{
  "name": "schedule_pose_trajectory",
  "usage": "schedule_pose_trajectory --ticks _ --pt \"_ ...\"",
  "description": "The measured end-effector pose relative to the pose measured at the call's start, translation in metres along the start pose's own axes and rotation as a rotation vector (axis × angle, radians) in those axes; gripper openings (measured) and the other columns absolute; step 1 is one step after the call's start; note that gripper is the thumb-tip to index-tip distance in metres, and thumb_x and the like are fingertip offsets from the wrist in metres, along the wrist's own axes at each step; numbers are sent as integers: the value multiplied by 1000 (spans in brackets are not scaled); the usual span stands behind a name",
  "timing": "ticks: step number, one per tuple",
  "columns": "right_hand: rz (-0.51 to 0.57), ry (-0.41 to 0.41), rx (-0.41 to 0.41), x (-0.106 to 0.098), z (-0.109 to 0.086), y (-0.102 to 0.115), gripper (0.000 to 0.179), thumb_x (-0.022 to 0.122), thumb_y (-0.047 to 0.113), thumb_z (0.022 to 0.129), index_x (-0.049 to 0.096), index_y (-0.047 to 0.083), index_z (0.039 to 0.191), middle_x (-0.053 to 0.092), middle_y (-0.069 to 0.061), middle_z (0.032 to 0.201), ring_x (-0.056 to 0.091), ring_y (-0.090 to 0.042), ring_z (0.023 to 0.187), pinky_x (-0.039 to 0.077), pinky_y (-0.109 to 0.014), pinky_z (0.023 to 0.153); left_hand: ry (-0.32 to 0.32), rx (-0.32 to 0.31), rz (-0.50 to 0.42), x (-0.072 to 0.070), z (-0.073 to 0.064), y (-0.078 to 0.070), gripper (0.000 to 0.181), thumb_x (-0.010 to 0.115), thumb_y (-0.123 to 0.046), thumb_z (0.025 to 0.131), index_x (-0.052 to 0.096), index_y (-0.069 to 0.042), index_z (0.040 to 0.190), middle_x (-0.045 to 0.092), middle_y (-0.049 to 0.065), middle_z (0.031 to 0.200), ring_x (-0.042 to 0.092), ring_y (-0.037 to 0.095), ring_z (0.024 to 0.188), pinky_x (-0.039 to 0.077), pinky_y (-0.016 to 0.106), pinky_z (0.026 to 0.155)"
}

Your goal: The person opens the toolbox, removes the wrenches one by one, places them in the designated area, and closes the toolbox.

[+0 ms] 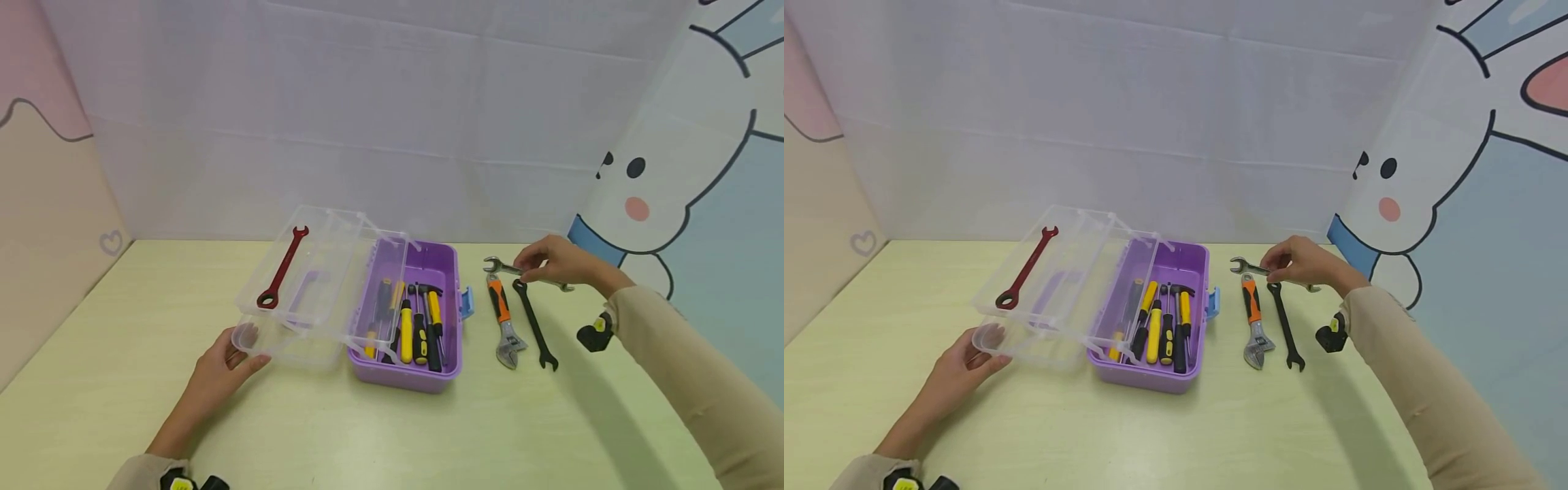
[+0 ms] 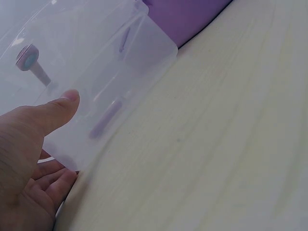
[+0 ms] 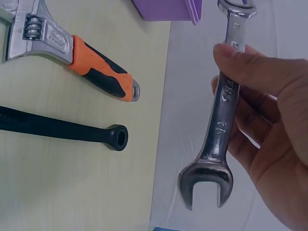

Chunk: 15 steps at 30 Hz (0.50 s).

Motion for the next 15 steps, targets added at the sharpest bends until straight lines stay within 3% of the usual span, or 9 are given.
schedule_pose_trajectory --ticks 10,15 --pt "0 13 180 5 -11 -26 18 71 8 84 68 -2 99 66 -4 82 61 -13 75 52 -25 65 -2 17 3 -1 0 -1 72 67 -31 90 30 5 140 39 36 141 47 45 126 48 43 95" --pt "-21 -14 238 7 -19 -41 19 72 10 83 67 -2 97 63 -4 81 57 -15 75 50 -27 63 1 21 -4 -1 -1 -3 71 67 -30 90 31 4 140 40 34 141 47 42 126 54 30 92"
Point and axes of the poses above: each hand's wrist, its own z-axis towards the middle knuckle, its own x-axis out of the palm, y = z × x, the point moved 8 cm from there along z, towards the middle knuckle
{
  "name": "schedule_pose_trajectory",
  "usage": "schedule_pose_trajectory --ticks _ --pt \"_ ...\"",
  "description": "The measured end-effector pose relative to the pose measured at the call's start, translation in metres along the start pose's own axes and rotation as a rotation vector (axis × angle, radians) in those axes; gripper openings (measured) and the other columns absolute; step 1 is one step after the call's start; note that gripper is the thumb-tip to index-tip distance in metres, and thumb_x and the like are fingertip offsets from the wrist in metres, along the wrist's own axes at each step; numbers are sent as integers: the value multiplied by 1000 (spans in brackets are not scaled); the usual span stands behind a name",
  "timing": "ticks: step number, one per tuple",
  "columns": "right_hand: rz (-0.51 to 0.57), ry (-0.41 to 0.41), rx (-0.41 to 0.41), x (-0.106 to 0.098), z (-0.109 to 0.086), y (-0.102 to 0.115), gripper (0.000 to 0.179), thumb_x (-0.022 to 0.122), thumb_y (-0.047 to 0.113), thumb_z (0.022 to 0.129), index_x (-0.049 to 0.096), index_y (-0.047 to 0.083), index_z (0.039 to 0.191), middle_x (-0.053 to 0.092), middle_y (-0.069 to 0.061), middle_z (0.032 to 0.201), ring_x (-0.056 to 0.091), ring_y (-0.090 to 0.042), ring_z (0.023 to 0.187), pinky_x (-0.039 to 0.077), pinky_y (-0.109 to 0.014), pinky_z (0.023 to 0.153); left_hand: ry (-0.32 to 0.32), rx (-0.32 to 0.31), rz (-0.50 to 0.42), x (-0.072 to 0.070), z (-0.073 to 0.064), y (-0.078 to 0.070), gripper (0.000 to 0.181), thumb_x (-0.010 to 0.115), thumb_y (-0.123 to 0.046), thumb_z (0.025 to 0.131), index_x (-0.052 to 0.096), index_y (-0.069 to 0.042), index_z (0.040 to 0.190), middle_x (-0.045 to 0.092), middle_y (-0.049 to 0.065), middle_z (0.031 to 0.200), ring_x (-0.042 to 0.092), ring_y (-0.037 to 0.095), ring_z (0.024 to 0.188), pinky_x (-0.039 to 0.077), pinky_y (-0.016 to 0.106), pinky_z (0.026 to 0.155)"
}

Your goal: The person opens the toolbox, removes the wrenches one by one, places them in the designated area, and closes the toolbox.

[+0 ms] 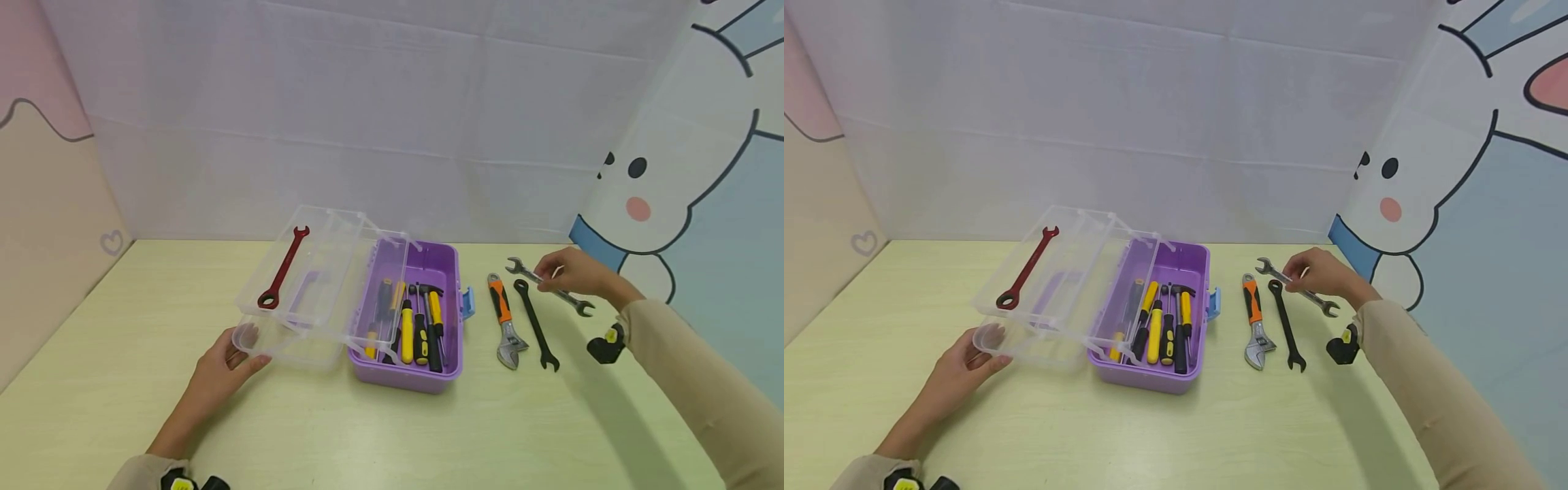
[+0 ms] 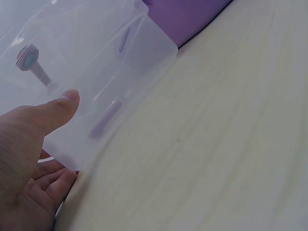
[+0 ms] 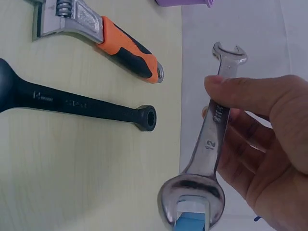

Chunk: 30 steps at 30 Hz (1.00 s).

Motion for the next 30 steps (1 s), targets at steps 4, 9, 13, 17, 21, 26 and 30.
schedule_pose_trajectory --ticks 4,9,13,17,21,26,30 --pt "47 -3 86 3 -4 -17 25 71 11 83 64 -5 99 62 -5 82 55 -15 75 51 -28 61 2 0 -1 0 0 0 70 66 -31 90 31 4 140 41 34 141 48 41 126 55 27 90" --pt "148 8 198 7 -11 -35 33 69 14 84 59 -10 105 61 -6 83 58 -14 74 58 -33 63 1 -5 6 0 1 2 71 66 -31 90 31 4 141 41 34 141 48 42 126 54 34 92" --pt "198 3 255 11 -17 -46 35 69 14 85 57 -12 105 62 -6 83 60 -12 74 60 -34 66 1 -7 10 0 2 2 72 66 -32 90 30 4 141 40 34 141 47 42 126 53 37 93" --pt "247 0 305 18 -21 -54 34 68 14 86 57 -11 104 64 -6 86 61 -10 76 61 -33 68 2 -1 1 0 2 1 71 66 -31 90 30 4 141 40 34 141 47 42 126 53 36 93" --pt "289 -2 336 24 -25 -59 31 67 14 87 56 -11 102 65 -5 85 61 -10 76 61 -33 70 3 8 2 1 2 1 71 66 -31 90 30 4 141 40 34 141 47 43 126 53 37 93" --pt "322 -11 363 30 -27 -63 31 67 13 87 54 -11 101 64 -4 83 60 -10 74 61 -33 70 -2 8 8 0 2 2 71 66 -31 90 30 4 141 40 34 141 47 43 126 52 39 94" --pt "346 -7 384 37 -27 -69 30 68 12 87 55 -11 101 64 -3 83 60 -9 72 61 -31 69 -2 -2 0 0 2 2 72 66 -31 90 30 4 141 40 34 141 47 43 126 52 39 94"
Point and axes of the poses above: each hand's wrist, its own z-axis towards the middle knuckle, its own x-axis out of the palm, y = z × x, the point moved 8 cm from there along z, towards the middle knuckle
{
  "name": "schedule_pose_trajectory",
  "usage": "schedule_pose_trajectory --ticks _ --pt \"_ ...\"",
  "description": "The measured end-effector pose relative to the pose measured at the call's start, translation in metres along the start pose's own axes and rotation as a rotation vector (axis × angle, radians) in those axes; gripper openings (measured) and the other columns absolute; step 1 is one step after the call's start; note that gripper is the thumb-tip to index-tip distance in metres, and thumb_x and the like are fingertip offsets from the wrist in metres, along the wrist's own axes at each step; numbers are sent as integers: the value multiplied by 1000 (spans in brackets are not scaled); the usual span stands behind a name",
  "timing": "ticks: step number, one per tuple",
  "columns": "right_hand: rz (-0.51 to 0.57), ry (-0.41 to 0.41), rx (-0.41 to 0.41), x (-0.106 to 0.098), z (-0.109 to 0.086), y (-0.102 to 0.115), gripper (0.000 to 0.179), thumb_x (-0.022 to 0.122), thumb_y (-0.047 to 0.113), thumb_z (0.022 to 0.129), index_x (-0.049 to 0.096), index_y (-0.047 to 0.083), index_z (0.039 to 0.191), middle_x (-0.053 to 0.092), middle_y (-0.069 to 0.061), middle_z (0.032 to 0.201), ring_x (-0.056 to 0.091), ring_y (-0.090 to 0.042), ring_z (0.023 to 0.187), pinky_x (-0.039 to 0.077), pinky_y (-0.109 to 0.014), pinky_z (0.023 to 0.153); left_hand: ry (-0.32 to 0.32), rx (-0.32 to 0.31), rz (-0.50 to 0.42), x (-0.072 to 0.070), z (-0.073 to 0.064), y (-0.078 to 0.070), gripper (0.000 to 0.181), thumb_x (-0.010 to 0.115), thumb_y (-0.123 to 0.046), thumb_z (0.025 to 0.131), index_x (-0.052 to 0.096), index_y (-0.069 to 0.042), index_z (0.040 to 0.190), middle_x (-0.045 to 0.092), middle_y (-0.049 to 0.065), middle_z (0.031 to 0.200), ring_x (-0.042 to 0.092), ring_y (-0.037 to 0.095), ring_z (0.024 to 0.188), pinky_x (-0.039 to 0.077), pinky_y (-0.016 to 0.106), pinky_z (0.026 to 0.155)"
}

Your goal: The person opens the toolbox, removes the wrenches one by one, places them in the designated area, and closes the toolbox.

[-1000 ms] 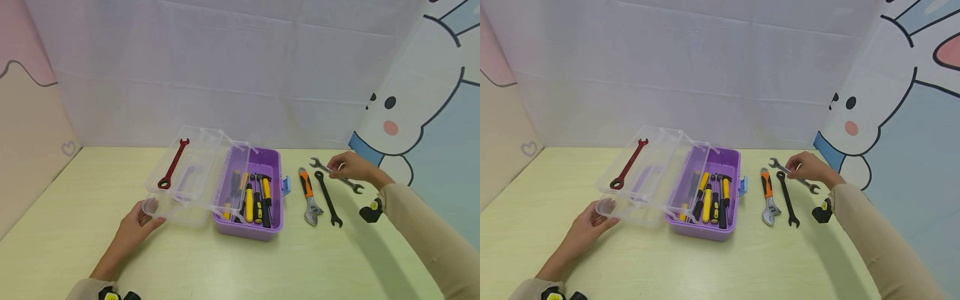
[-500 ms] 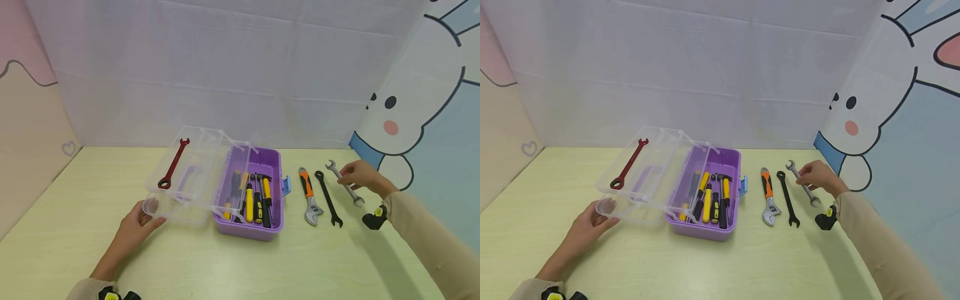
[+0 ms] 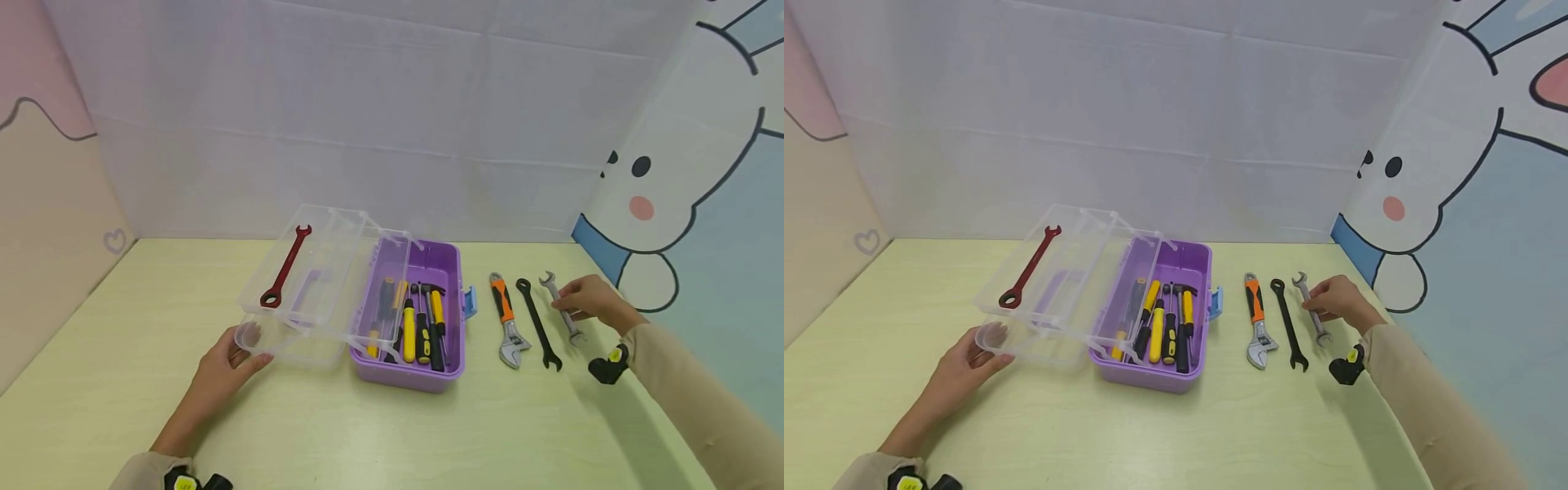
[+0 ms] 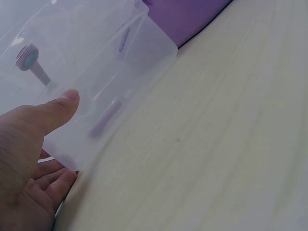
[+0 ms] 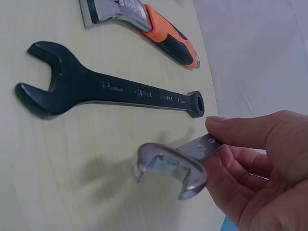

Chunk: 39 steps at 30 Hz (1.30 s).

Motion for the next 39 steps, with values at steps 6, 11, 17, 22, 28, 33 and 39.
schedule_pose_trajectory --ticks 6,11,17,22,28,33,39 --pt "26 1 42 4 2 -9 25 69 10 85 57 -10 96 62 -1 78 59 -7 68 60 -29 66 -2 -6 -7 0 0 0 71 67 -31 90 31 4 141 40 34 141 47 43 126 51 40 95" --pt "19 -10 70 5 5 -18 27 69 11 85 57 -11 97 62 -1 77 59 -8 67 60 -29 65 3 -9 -10 1 0 0 72 67 -31 90 31 4 140 40 34 141 47 43 126 52 40 94" --pt "37 -11 79 5 6 -26 29 69 11 85 57 -11 98 62 -1 77 59 -7 66 60 -27 63 -2 -17 -13 0 0 0 71 68 -31 89 32 3 140 41 33 141 47 42 126 53 36 93" --pt "62 -13 84 7 6 -29 28 70 10 84 57 -11 97 61 0 74 60 -6 64 59 -26 61 -2 -15 -15 0 -1 0 70 68 -30 89 32 4 140 41 34 141 48 42 126 55 33 92" --pt "63 -5 96 10 6 -31 25 70 10 84 58 -9 95 60 -1 74 59 -7 64 58 -26 60 -2 -14 -6 0 -1 0 72 67 -31 89 31 4 140 40 34 141 47 43 126 53 38 93" --pt "50 -2 102 11 5 -31 26 71 10 83 58 -9 95 60 -2 76 59 -8 65 58 -26 61 -1 -14 -1 0 -1 0 72 67 -31 90 31 4 140 40 34 141 47 43 126 53 38 93" --pt "33 -14 114 11 4 -31 26 71 9 83 58 -11 94 60 -2 74 59 -8 63 58 -26 60 -4 -10 -7 0 -2 -2 71 67 -30 90 31 4 140 41 35 140 48 43 125 54 37 92"
Point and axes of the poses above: each hand's wrist, its own z-axis towards the middle knuckle, its own x-axis out of the palm, y = z × x, the point moved 8 cm from there along z, towards the middle knuckle
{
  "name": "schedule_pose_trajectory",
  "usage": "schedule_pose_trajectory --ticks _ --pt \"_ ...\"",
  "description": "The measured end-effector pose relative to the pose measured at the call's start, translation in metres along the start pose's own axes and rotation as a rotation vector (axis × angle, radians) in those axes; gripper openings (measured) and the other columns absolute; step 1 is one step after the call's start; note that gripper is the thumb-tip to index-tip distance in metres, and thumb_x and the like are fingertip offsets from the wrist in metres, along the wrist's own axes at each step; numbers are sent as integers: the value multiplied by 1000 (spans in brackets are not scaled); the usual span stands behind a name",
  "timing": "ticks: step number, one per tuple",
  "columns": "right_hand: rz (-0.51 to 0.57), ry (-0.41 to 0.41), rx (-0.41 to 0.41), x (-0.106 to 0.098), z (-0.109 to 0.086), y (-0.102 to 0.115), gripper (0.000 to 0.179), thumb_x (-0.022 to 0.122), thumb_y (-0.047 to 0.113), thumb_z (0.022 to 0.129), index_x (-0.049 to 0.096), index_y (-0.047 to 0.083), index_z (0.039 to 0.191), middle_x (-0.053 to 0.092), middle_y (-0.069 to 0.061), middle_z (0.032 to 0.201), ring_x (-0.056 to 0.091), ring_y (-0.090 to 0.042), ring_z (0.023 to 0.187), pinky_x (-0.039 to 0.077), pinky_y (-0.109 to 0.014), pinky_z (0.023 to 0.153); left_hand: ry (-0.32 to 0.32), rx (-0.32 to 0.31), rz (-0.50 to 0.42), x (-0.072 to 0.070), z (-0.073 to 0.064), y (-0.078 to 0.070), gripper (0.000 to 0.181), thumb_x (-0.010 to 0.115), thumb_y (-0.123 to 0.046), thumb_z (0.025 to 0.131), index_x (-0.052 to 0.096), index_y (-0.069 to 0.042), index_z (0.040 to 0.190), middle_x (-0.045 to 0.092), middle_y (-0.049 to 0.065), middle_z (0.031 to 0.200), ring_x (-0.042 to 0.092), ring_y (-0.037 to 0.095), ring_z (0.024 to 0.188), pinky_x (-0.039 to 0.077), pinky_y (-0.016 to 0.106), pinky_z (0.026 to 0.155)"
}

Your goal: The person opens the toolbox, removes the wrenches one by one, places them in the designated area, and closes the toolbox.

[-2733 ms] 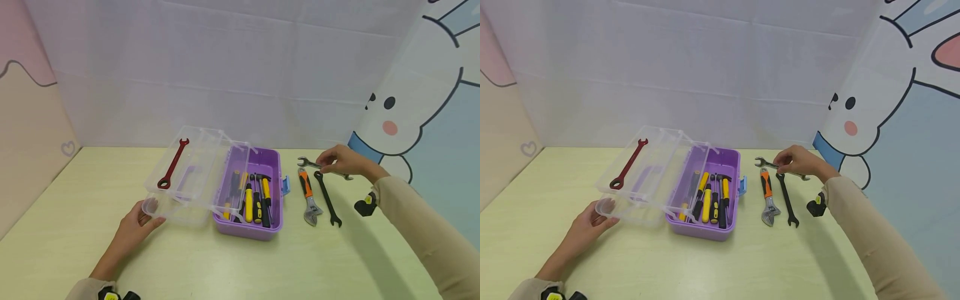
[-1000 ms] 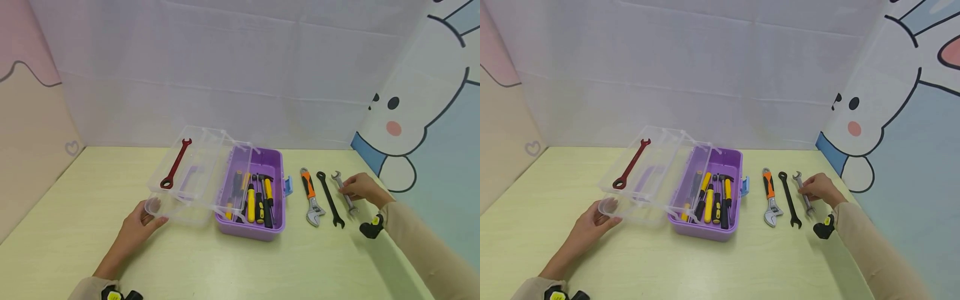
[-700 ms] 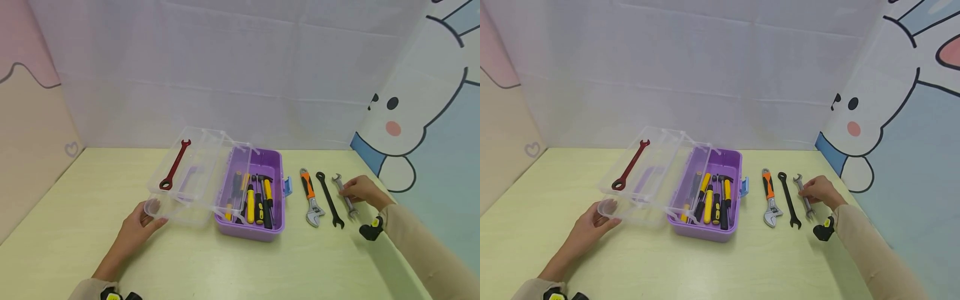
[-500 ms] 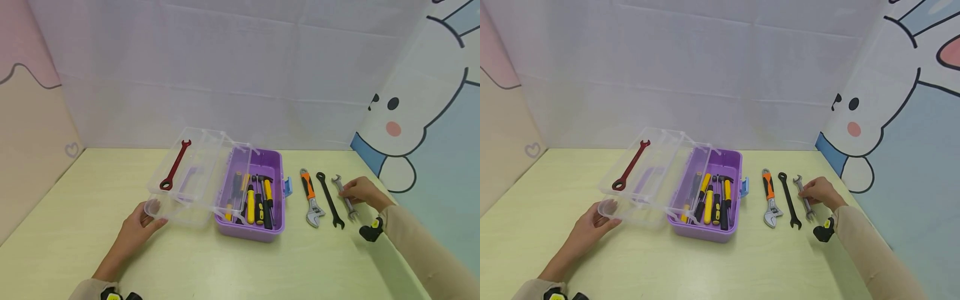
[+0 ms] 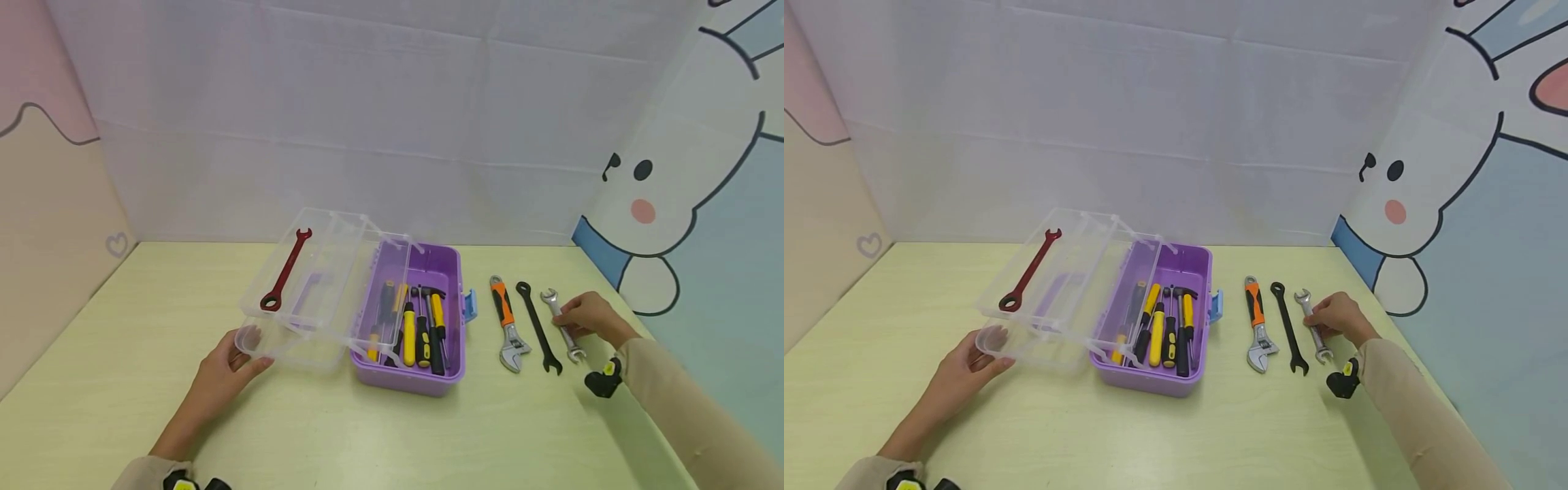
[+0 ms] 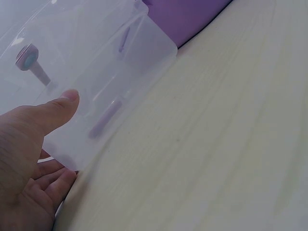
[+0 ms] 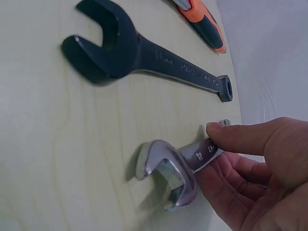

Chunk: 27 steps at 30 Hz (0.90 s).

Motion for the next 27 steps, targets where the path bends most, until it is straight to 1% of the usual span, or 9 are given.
schedule_pose_trajectory --ticks 7,17,23,27 --pt "-18 -11 29 1 0 -1 30 70 10 82 59 -13 97 61 -1 70 59 -8 60 57 -25 57 8 -18 -4 1 0 1 71 67 -30 89 31 5 140 40 35 140 48 44 125 53 39 92" --pt "5 8 72 1 -1 0 23 70 9 83 61 -11 92 63 0 66 62 -9 58 59 -27 59 3 -24 -7 1 1 3 71 68 -30 89 31 4 140 41 34 140 48 43 125 54 37 92" --pt "4 9 93 1 0 -2 20 70 8 83 63 -10 89 64 1 64 62 -9 57 58 -26 58 7 -23 -6 2 1 3 72 68 -31 89 31 4 140 40 35 141 47 44 126 52 40 93" --pt "6 16 94 2 1 -2 22 70 8 83 63 -11 91 64 1 64 63 -9 58 58 -26 59 1 -25 3 1 2 2 71 67 -31 89 31 4 140 41 35 140 48 43 125 51 41 94"
Point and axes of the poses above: each hand's wrist, its own z-axis towards the middle knuckle, its own x-axis out of the palm, y = z × x, the point moved 8 cm from there along z, towards the middle knuckle
